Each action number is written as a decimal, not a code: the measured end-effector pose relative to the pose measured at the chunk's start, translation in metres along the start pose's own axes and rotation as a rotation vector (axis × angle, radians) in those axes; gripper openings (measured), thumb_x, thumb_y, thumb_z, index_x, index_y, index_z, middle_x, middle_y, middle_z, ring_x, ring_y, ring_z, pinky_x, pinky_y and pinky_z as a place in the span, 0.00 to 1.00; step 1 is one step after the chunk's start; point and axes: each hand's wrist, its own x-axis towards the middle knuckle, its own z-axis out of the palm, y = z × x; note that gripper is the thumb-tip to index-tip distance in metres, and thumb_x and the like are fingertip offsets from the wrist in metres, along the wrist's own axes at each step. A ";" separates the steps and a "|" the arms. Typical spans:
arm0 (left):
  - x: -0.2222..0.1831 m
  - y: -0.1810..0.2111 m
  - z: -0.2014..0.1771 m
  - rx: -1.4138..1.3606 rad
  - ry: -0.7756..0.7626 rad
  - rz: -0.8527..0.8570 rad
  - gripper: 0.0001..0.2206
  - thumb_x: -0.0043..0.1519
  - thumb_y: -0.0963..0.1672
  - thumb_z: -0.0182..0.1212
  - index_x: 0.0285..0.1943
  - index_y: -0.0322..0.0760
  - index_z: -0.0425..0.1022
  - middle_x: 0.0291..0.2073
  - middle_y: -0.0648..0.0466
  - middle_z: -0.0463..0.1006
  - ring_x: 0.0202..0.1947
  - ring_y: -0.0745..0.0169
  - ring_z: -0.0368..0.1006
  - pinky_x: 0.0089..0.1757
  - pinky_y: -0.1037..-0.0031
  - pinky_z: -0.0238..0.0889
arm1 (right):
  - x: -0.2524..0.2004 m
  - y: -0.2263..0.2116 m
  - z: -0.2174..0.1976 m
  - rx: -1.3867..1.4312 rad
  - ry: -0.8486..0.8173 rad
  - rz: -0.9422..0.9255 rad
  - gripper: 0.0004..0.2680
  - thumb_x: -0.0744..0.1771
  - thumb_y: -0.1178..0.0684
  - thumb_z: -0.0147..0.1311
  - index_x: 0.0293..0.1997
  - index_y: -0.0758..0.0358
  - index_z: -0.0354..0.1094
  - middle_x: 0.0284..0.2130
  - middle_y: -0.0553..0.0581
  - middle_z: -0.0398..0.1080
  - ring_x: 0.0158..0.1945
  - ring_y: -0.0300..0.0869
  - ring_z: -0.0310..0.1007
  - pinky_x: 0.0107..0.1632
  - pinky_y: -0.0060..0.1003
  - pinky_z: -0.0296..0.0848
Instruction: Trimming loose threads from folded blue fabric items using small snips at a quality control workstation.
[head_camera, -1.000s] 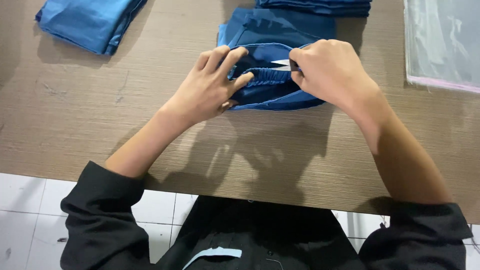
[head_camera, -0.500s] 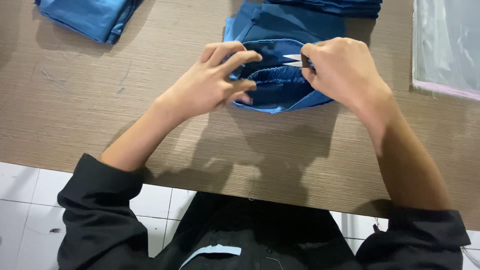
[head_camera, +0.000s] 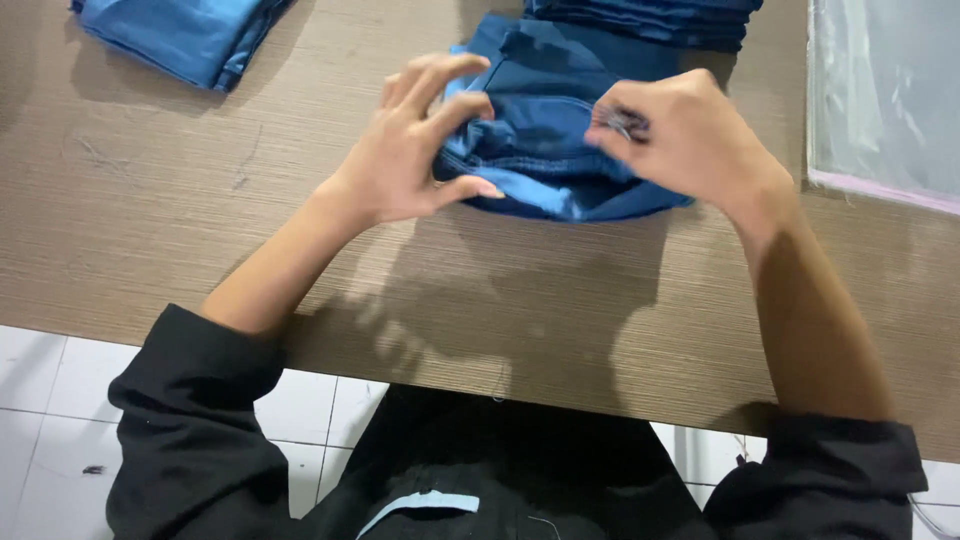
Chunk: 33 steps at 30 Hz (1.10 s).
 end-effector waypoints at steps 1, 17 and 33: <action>0.003 0.005 -0.007 -0.134 0.013 -0.076 0.28 0.69 0.60 0.48 0.61 0.35 0.65 0.66 0.40 0.64 0.67 0.37 0.61 0.61 0.50 0.53 | -0.001 0.003 -0.002 0.071 0.159 -0.082 0.03 0.71 0.59 0.62 0.41 0.65 0.73 0.30 0.56 0.75 0.32 0.45 0.71 0.37 0.39 0.67; 0.003 0.003 -0.004 -0.404 -0.082 -0.162 0.10 0.74 0.47 0.50 0.54 0.42 0.75 0.35 0.49 0.75 0.38 0.43 0.74 0.43 0.59 0.68 | -0.046 -0.050 -0.022 0.559 -0.412 -0.203 0.06 0.63 0.49 0.66 0.38 0.54 0.79 0.32 0.55 0.83 0.37 0.52 0.85 0.41 0.43 0.80; -0.013 0.030 0.030 -0.215 -0.418 0.045 0.29 0.52 0.58 0.72 0.60 0.50 0.79 0.54 0.48 0.73 0.51 0.36 0.70 0.50 0.54 0.71 | -0.077 0.113 0.047 -0.006 -0.156 0.718 0.17 0.70 0.56 0.49 0.67 0.67 0.54 0.62 0.72 0.45 0.43 0.79 0.76 0.49 0.68 0.77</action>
